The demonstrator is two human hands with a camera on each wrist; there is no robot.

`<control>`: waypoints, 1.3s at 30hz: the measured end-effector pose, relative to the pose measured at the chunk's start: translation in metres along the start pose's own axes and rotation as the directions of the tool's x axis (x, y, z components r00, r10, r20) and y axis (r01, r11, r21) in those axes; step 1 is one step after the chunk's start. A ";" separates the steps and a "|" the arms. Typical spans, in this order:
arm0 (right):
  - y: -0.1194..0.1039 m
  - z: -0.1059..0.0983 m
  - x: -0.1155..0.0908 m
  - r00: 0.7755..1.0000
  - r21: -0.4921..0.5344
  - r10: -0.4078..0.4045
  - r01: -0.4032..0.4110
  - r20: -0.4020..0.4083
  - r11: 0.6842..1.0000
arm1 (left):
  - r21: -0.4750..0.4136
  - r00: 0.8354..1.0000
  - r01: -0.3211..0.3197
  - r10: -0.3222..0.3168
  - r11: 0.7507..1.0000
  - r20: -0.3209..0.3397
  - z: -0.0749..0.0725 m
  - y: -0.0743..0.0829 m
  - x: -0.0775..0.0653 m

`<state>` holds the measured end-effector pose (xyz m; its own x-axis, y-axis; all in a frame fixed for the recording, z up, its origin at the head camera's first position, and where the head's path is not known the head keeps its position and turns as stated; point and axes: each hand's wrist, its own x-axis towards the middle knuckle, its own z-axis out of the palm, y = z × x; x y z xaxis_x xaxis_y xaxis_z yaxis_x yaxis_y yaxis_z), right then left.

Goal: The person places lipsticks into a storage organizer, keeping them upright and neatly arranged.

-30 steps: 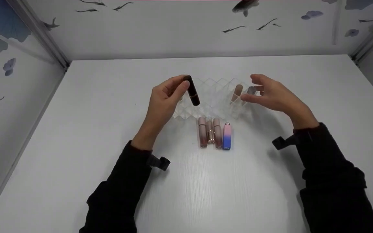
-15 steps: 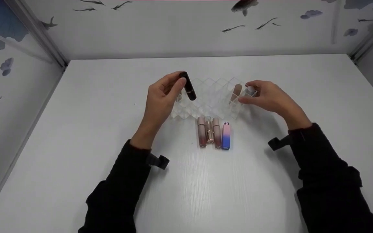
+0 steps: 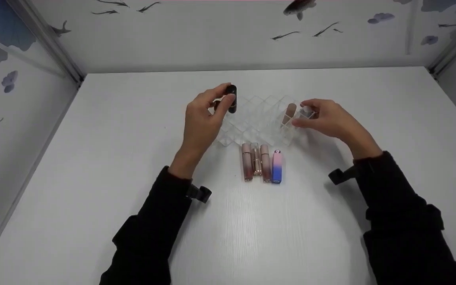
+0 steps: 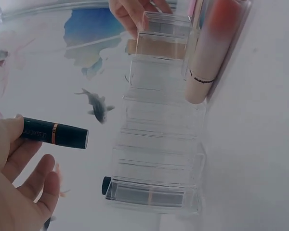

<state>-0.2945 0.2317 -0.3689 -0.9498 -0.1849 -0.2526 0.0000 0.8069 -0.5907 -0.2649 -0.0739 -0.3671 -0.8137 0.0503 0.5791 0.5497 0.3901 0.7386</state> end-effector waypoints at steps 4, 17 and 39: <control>-0.001 0.000 0.000 1.000 -0.009 -0.004 0.004 -0.002 1.000 | 0.062 1.000 -0.027 0.028 0.998 -0.009 0.001 -0.002 0.000; 0.000 -0.001 0.000 1.000 0.011 -0.015 0.015 0.006 1.000 | 0.149 0.998 0.065 -0.067 0.987 0.004 0.000 -0.013 -0.002; 0.001 0.000 0.001 1.000 0.011 0.004 -0.004 0.015 1.000 | 0.171 0.985 0.155 -0.165 0.973 0.047 -0.002 -0.021 -0.006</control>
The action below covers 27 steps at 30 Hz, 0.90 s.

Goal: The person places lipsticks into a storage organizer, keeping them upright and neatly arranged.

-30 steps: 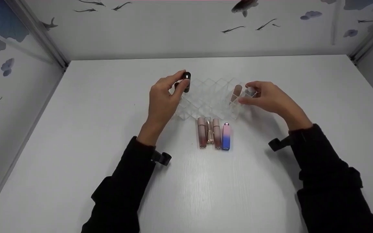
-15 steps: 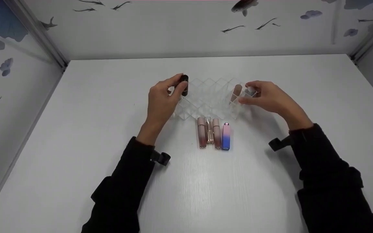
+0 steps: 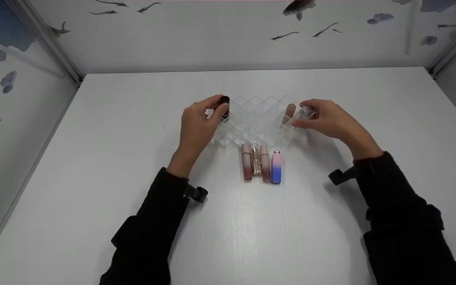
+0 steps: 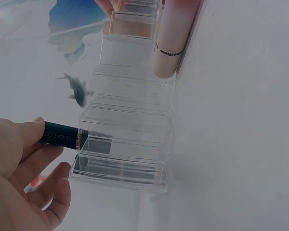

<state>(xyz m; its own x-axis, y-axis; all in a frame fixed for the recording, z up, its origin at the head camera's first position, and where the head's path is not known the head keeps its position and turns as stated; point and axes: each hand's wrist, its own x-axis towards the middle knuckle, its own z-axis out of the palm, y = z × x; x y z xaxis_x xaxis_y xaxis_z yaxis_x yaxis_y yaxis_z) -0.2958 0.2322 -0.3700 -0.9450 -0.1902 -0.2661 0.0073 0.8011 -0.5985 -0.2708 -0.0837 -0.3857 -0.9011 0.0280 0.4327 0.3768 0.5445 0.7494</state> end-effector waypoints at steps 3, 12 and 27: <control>0.000 0.000 0.000 1.000 0.005 -0.002 0.002 0.002 1.000 | 0.016 1.000 0.007 -0.007 1.000 0.002 0.000 -0.001 0.000; 0.000 -0.001 0.000 1.000 0.007 -0.004 0.004 -0.001 1.000 | 0.049 1.000 0.002 -0.002 0.999 0.011 0.002 -0.003 0.000; 0.000 0.000 -0.002 1.000 -0.009 -0.006 0.006 -0.007 1.000 | 0.171 0.998 0.025 -0.034 0.985 0.050 0.005 -0.005 -0.002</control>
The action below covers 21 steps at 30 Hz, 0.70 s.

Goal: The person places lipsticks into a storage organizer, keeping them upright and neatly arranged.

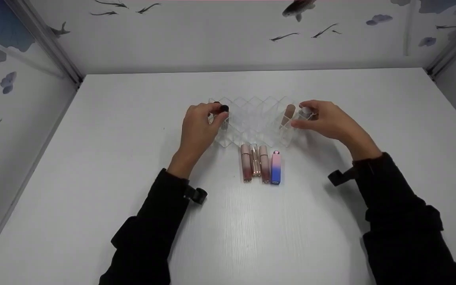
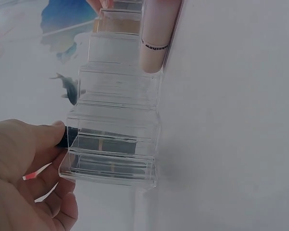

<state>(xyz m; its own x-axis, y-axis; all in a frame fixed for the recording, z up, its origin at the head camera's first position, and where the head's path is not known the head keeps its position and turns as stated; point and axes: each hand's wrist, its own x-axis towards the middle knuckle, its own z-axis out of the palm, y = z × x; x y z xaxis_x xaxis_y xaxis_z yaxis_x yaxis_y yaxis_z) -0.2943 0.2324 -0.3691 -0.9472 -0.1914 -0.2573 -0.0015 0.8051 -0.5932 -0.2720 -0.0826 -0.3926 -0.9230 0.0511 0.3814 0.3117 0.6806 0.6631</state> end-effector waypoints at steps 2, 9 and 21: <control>0.000 0.000 0.000 1.000 0.007 -0.001 0.001 0.000 1.000 | 0.019 1.000 0.006 -0.006 1.000 -0.001 0.001 0.000 0.000; 0.001 0.000 0.001 1.000 0.006 -0.004 0.004 0.000 1.000 | 0.089 1.000 0.012 -0.013 0.996 0.002 0.003 -0.003 0.000; 0.002 -0.001 0.001 1.000 0.015 -0.002 0.002 0.008 1.000 | 0.089 1.000 0.024 -0.025 0.996 0.006 0.003 -0.004 -0.001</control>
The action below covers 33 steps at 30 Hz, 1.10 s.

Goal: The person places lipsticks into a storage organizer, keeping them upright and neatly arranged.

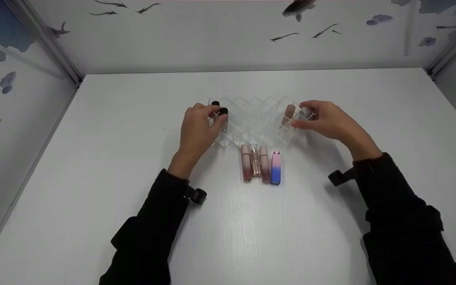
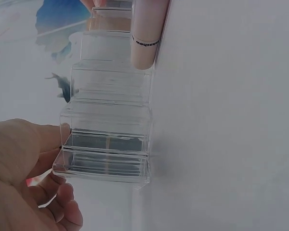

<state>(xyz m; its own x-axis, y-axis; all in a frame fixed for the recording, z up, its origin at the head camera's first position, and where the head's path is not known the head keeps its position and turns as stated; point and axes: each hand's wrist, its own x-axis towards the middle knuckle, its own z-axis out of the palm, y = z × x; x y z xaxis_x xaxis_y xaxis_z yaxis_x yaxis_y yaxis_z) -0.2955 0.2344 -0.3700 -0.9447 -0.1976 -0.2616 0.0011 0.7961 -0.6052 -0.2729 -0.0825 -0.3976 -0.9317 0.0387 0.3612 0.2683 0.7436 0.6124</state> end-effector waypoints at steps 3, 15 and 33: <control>-0.001 0.001 0.000 1.000 -0.002 -0.005 0.005 0.000 1.000 | -0.005 1.000 0.009 -0.009 1.000 0.005 -0.001 -0.001 0.000; -0.001 0.001 0.000 1.000 -0.004 0.006 -0.006 0.002 1.000 | -0.020 0.998 0.030 -0.029 0.999 0.048 -0.010 -0.002 0.001; -0.001 0.002 0.002 1.000 -0.012 0.021 -0.021 -0.004 1.000 | 0.010 0.915 0.189 -0.179 0.982 0.362 -0.026 0.004 0.002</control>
<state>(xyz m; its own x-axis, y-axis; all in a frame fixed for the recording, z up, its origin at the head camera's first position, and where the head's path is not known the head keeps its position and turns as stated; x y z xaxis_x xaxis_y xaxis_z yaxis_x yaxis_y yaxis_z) -0.2965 0.2316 -0.3713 -0.9459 -0.1783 -0.2710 0.0170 0.8069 -0.5904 -0.2669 -0.0967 -0.3765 -0.9890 0.1436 -0.0340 0.0852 0.7439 0.6629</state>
